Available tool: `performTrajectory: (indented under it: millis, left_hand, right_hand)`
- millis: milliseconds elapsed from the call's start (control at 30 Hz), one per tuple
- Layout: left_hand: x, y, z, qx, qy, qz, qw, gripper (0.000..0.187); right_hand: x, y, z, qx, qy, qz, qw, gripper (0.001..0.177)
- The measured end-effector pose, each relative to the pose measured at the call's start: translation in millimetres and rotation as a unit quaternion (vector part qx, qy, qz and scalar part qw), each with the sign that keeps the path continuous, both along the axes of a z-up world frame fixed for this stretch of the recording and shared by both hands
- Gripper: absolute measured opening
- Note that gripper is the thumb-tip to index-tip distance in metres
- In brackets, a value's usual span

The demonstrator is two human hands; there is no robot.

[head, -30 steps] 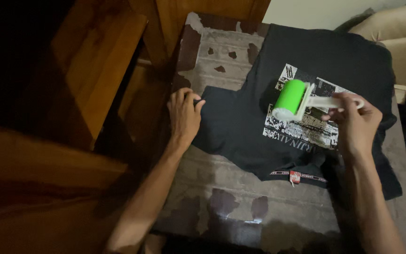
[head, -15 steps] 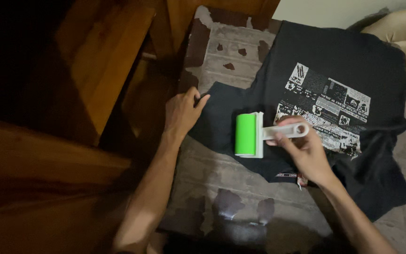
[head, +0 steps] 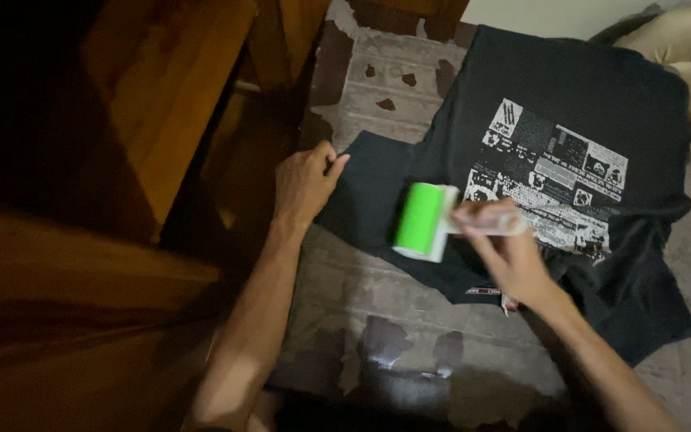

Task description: The person uses a green lint roller to remove lint and debris from a black t-shirt laid on a table. They roll the tool over the front and back of the shirt, periodically flipping and repositioning the garment to cover different areas.

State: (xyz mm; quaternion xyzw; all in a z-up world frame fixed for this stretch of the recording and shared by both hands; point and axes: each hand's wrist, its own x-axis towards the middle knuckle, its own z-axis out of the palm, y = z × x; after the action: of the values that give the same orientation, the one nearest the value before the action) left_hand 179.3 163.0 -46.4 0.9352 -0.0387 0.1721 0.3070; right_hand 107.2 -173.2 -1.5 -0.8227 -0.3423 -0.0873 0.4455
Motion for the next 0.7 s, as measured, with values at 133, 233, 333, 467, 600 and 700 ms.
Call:
performTrajectory:
  millis: [133, 233, 333, 467, 600, 700]
  left_hand:
    - [1.1, 0.8, 1.5, 0.003, -0.020, 0.000, 1.000, 0.032]
    - [1.4, 1.1, 3.8, -0.024, 0.011, -0.002, 1.000, 0.034]
    - [3.1, 1.3, 7.9, -0.051, 0.031, 0.005, 0.998, 0.035]
    - [1.0, 2.3, 9.2, -0.063, 0.029, 0.001, 0.998, 0.035]
    - [0.7, 4.2, 7.1, -0.071, 0.003, -0.021, 0.997, 0.032]
    - [1.7, 4.5, 5.1, -0.078, -0.008, -0.029, 0.997, 0.030]
  right_hand:
    - [-28.4, -68.6, 7.3, -0.010, 0.075, -0.074, 0.994, 0.018]
    - [-44.9, -91.3, 12.3, 0.036, 0.141, -0.114, 0.983, 0.017]
    - [-43.3, -86.0, 14.7, 0.094, 0.179, -0.118, 0.972, 0.014]
    - [-15.5, -41.8, 9.6, 0.116, 0.135, -0.076, 0.981, 0.012]
    - [25.0, 22.0, 4.5, 0.085, 0.091, -0.008, 0.992, 0.016]
    - [49.7, 67.1, -0.5, 0.105, 0.081, 0.035, 0.991, 0.017]
